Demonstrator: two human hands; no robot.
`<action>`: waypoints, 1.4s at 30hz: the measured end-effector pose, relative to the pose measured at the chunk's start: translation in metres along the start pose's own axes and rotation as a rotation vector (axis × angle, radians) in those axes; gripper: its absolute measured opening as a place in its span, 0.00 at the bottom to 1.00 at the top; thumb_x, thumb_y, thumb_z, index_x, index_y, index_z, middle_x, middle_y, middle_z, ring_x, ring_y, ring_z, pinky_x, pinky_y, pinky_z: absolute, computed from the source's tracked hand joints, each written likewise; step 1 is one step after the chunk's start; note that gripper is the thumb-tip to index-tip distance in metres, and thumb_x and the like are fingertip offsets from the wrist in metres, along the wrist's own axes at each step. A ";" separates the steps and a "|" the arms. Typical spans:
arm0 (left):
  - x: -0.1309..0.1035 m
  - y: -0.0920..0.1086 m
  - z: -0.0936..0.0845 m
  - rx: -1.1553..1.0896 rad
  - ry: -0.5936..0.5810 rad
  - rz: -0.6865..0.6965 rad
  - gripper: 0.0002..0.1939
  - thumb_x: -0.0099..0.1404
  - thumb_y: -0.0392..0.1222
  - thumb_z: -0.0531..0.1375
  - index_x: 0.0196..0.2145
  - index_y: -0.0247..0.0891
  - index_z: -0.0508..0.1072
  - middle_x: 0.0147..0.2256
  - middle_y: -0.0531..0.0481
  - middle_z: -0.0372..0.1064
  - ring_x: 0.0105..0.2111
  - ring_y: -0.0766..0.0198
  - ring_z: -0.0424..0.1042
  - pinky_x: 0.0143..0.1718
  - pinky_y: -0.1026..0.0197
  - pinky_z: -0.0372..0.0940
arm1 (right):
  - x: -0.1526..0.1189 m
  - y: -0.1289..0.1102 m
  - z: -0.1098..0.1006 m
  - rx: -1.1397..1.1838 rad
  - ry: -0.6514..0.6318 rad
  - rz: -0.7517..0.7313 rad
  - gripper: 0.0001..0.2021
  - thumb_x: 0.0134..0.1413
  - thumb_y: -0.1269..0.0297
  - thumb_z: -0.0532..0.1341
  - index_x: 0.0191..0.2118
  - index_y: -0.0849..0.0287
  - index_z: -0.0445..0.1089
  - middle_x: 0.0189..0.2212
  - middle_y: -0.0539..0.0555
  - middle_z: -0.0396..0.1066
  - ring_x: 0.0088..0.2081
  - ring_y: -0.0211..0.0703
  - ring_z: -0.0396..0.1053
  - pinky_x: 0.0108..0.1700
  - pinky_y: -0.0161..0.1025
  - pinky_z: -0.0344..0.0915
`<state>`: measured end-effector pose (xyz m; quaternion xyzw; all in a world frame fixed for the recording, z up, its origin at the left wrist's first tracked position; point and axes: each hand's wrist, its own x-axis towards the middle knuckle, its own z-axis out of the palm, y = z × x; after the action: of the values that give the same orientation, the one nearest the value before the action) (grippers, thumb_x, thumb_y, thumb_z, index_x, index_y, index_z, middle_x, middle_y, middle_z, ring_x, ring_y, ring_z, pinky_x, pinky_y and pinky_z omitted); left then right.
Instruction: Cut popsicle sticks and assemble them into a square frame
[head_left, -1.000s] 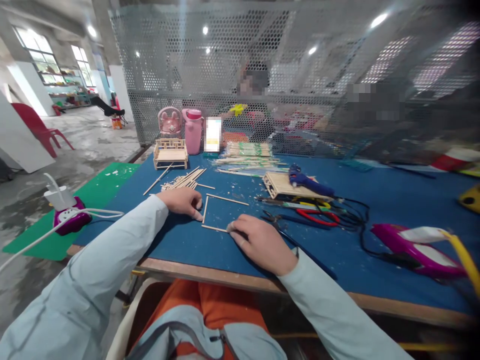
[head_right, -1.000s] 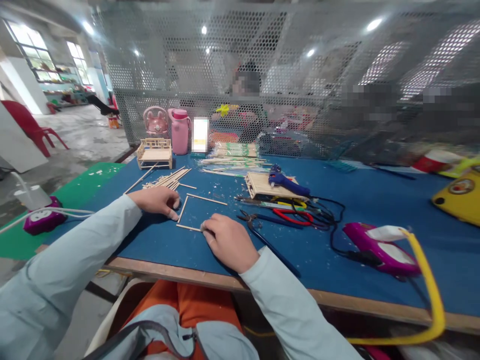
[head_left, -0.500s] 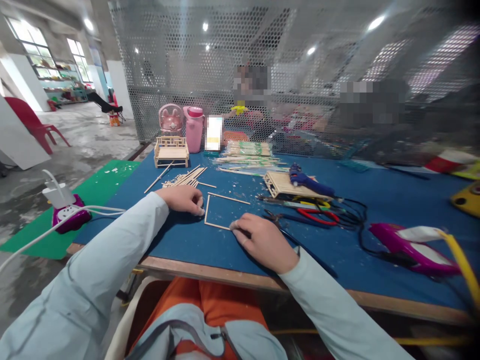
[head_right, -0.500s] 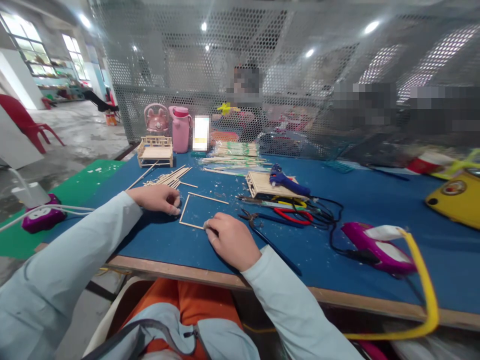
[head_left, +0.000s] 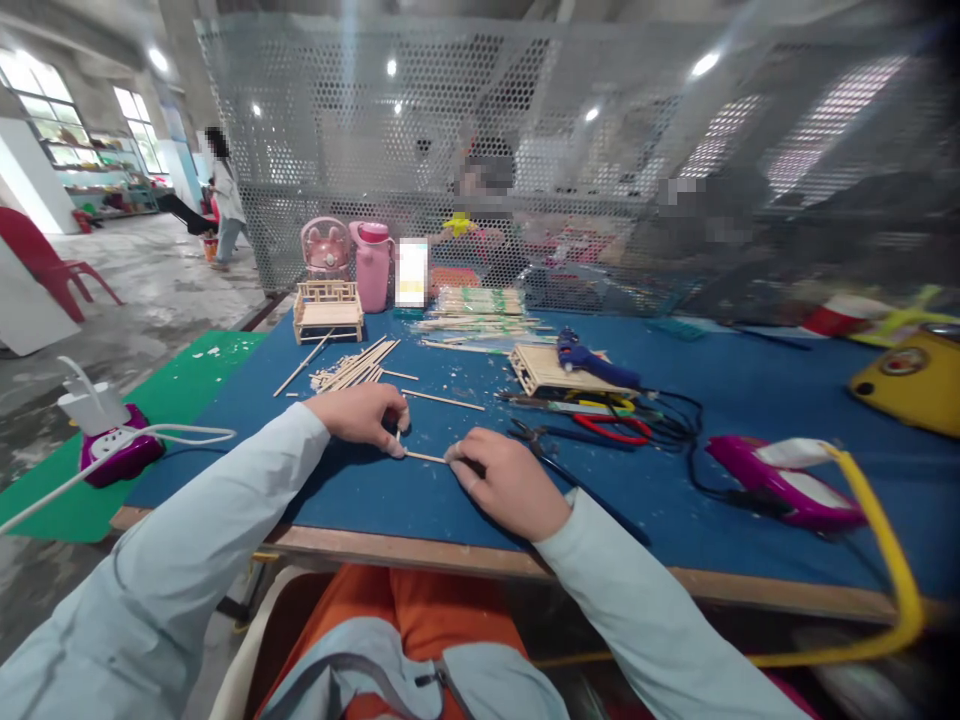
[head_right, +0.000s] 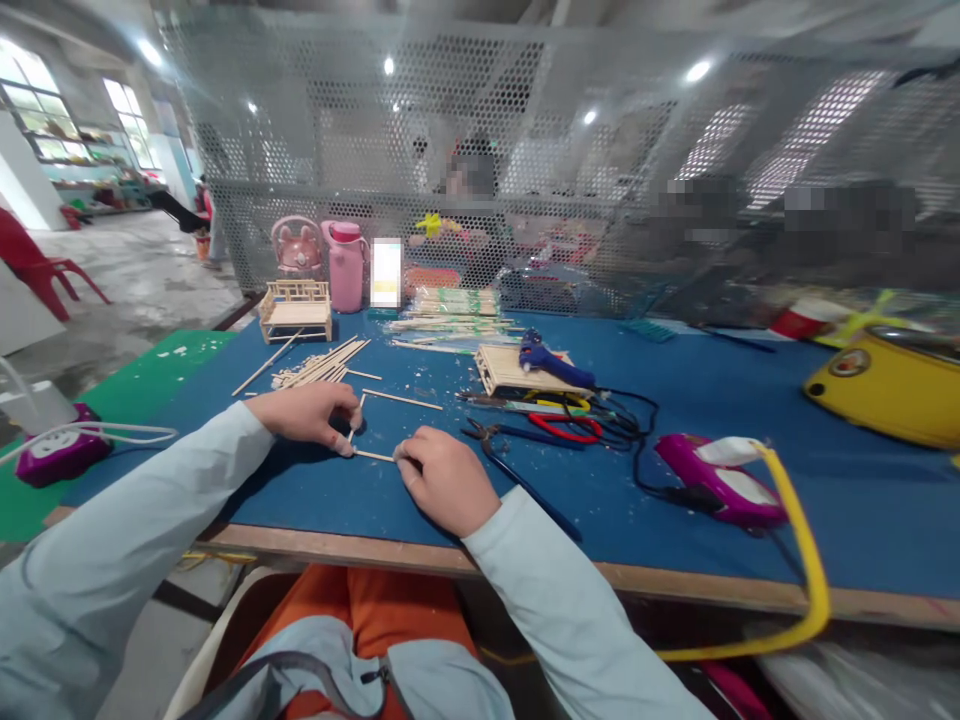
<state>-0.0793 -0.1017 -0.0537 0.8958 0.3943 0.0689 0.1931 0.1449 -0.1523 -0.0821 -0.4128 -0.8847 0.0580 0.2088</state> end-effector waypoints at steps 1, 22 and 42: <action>0.000 0.000 0.000 0.018 0.007 0.002 0.16 0.48 0.50 0.65 0.32 0.37 0.72 0.33 0.50 0.64 0.34 0.63 0.65 0.36 0.64 0.58 | 0.000 0.000 0.000 -0.003 0.000 0.004 0.09 0.53 0.70 0.53 0.30 0.59 0.71 0.29 0.55 0.69 0.34 0.41 0.66 0.37 0.35 0.61; -0.001 -0.006 0.002 0.019 0.014 -0.086 0.28 0.44 0.57 0.64 0.41 0.39 0.68 0.41 0.47 0.66 0.43 0.56 0.61 0.42 0.60 0.57 | -0.001 0.001 0.006 -0.053 0.053 -0.006 0.09 0.53 0.69 0.53 0.31 0.59 0.71 0.30 0.55 0.69 0.35 0.43 0.66 0.38 0.38 0.61; -0.001 -0.006 0.004 0.004 0.035 -0.094 0.30 0.43 0.56 0.66 0.42 0.39 0.69 0.41 0.46 0.68 0.44 0.55 0.63 0.42 0.60 0.58 | -0.032 0.021 -0.032 -0.132 0.176 0.170 0.09 0.53 0.63 0.53 0.35 0.58 0.69 0.35 0.55 0.71 0.39 0.45 0.68 0.42 0.40 0.63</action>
<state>-0.0834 -0.1003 -0.0603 0.8753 0.4395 0.0744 0.1876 0.1912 -0.1648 -0.0690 -0.5028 -0.8265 -0.0192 0.2523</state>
